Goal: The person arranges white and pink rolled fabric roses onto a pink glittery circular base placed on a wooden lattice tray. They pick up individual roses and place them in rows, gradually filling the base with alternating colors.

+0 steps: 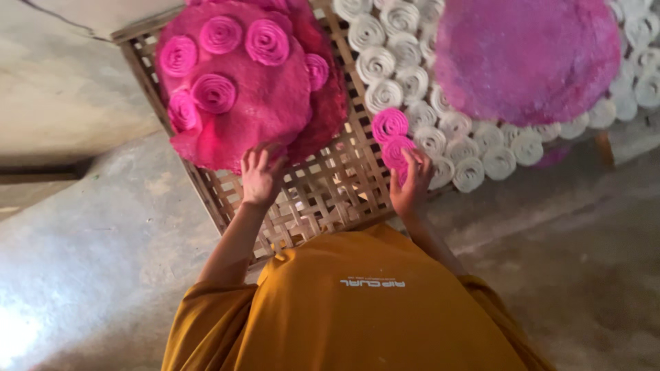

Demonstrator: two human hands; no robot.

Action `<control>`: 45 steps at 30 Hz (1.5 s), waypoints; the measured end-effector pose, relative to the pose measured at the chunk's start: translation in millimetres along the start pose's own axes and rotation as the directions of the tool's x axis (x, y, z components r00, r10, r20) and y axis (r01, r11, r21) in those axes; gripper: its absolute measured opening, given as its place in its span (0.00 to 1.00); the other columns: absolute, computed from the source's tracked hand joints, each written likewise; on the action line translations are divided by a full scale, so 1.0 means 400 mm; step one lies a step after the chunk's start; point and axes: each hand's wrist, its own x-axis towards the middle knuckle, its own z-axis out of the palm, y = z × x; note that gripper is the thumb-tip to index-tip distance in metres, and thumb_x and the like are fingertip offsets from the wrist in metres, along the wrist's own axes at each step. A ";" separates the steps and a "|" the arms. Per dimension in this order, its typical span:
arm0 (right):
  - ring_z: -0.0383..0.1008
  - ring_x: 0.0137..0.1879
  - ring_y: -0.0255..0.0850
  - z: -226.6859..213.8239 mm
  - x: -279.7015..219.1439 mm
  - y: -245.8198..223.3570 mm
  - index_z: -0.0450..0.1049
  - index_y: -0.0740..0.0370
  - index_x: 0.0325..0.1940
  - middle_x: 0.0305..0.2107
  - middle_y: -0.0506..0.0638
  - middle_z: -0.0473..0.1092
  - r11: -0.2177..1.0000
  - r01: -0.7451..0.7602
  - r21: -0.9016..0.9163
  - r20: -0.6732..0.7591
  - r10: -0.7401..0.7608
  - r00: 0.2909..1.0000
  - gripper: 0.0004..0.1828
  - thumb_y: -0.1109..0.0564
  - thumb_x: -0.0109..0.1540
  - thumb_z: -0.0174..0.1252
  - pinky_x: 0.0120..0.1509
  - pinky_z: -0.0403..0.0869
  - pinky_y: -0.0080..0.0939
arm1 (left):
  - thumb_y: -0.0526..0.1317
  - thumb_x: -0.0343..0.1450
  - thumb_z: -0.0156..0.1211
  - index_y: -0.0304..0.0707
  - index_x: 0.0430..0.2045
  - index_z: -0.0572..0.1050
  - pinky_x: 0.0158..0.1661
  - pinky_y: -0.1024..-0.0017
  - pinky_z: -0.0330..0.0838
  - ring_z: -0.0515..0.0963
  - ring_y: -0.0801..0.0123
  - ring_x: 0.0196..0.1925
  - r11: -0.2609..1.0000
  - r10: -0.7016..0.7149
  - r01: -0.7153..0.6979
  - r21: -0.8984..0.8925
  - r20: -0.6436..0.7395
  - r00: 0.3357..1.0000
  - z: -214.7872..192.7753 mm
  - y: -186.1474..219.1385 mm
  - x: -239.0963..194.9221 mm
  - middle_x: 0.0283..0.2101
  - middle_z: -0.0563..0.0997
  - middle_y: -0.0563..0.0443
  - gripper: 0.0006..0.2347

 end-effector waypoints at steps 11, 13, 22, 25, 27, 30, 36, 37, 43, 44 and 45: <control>0.74 0.56 0.52 0.136 0.274 -0.122 0.73 0.62 0.56 0.52 0.57 0.70 0.864 0.015 0.503 0.256 -0.166 0.952 0.14 0.62 0.66 0.60 0.56 0.75 0.44 | 0.26 0.73 0.57 0.40 0.41 0.79 0.51 0.62 0.78 0.73 0.48 0.66 0.944 0.066 -0.010 -0.329 0.158 0.985 -0.109 0.072 -0.066 0.60 0.78 0.49 0.09; 0.74 0.56 0.52 0.203 0.316 -0.152 0.74 0.63 0.55 0.50 0.57 0.71 0.858 0.164 0.486 0.273 -0.327 0.905 0.16 0.62 0.62 0.63 0.58 0.74 0.46 | 0.26 0.73 0.55 0.42 0.41 0.77 0.49 0.62 0.79 0.77 0.50 0.66 0.960 0.129 -0.065 -0.273 0.223 0.966 -0.127 0.128 -0.101 0.61 0.80 0.50 0.10; 0.75 0.52 0.50 0.456 0.341 -0.150 0.76 0.60 0.44 0.42 0.53 0.74 0.835 0.485 0.261 0.413 -0.551 0.725 0.09 0.58 0.60 0.64 0.56 0.75 0.48 | 0.41 0.73 0.60 0.42 0.48 0.74 0.46 0.56 0.78 0.80 0.52 0.48 0.789 -0.526 0.505 -0.351 0.041 0.850 -0.125 0.054 0.066 0.47 0.78 0.44 0.11; 0.79 0.47 0.45 0.523 0.405 -0.081 0.78 0.61 0.43 0.37 0.53 0.78 0.895 0.032 0.446 0.513 -0.284 0.810 0.06 0.58 0.63 0.61 0.53 0.77 0.44 | 0.42 0.71 0.62 0.42 0.50 0.75 0.51 0.49 0.70 0.73 0.47 0.56 0.776 -0.623 0.601 -0.190 -0.090 0.777 -0.086 -0.066 0.172 0.53 0.75 0.42 0.15; 0.80 0.45 0.43 0.552 0.484 -0.018 0.77 0.63 0.44 0.38 0.53 0.78 0.636 -0.490 0.596 0.674 -0.065 0.736 0.07 0.58 0.64 0.60 0.51 0.78 0.43 | 0.46 0.69 0.64 0.40 0.52 0.74 0.51 0.47 0.67 0.70 0.45 0.59 0.745 -0.667 0.665 -0.051 -0.073 0.742 -0.054 -0.121 0.226 0.56 0.72 0.40 0.18; 0.80 0.46 0.43 0.579 0.621 0.071 0.74 0.65 0.46 0.41 0.55 0.77 -0.025 -0.876 0.482 0.876 0.037 0.481 0.10 0.58 0.63 0.58 0.51 0.79 0.46 | 0.50 0.67 0.65 0.40 0.49 0.75 0.53 0.46 0.65 0.67 0.43 0.61 0.738 -0.660 0.661 0.137 -0.061 0.749 -0.017 -0.168 0.270 0.59 0.69 0.38 0.20; 0.80 0.50 0.41 0.665 0.886 0.172 0.71 0.63 0.54 0.44 0.51 0.77 0.140 -0.727 0.672 0.733 0.017 0.680 0.18 0.64 0.60 0.61 0.56 0.79 0.46 | 0.44 0.70 0.61 0.45 0.44 0.75 0.55 0.50 0.66 0.76 0.52 0.56 0.731 -0.671 0.674 -0.104 0.063 0.738 0.008 -0.170 0.281 0.49 0.80 0.46 0.11; 0.80 0.49 0.42 0.697 0.914 0.171 0.71 0.64 0.54 0.43 0.53 0.77 0.154 -0.716 0.681 0.724 0.006 0.690 0.19 0.64 0.59 0.62 0.56 0.79 0.46 | 0.43 0.70 0.60 0.43 0.43 0.74 0.53 0.51 0.69 0.79 0.54 0.52 0.729 -0.666 0.666 -0.159 0.064 0.744 0.004 -0.165 0.281 0.46 0.82 0.47 0.10; 0.78 0.52 0.55 0.813 0.974 0.171 0.73 0.62 0.53 0.44 0.58 0.77 0.927 -0.011 0.375 0.225 -0.079 0.971 0.23 0.62 0.56 0.70 0.57 0.76 0.51 | 0.38 0.68 0.64 0.36 0.41 0.74 0.39 0.58 0.78 0.85 0.53 0.40 0.612 -0.687 0.605 -0.509 0.036 0.726 0.003 -0.141 0.291 0.38 0.84 0.43 0.11; 0.78 0.53 0.57 0.812 0.976 0.169 0.73 0.61 0.54 0.44 0.59 0.77 0.954 0.096 0.284 0.180 -0.151 0.972 0.23 0.62 0.56 0.69 0.57 0.75 0.52 | 0.37 0.68 0.65 0.36 0.41 0.74 0.39 0.61 0.79 0.86 0.55 0.39 0.581 -0.696 0.603 -0.546 0.051 0.717 0.001 -0.143 0.296 0.37 0.84 0.43 0.11; 0.77 0.52 0.60 0.807 0.974 0.162 0.72 0.62 0.54 0.44 0.61 0.76 0.949 0.214 0.232 0.138 -0.250 0.958 0.25 0.62 0.54 0.69 0.55 0.75 0.54 | 0.37 0.68 0.66 0.36 0.41 0.74 0.40 0.62 0.79 0.86 0.56 0.40 0.571 -0.687 0.569 -0.592 0.034 0.726 -0.003 -0.145 0.303 0.38 0.84 0.43 0.12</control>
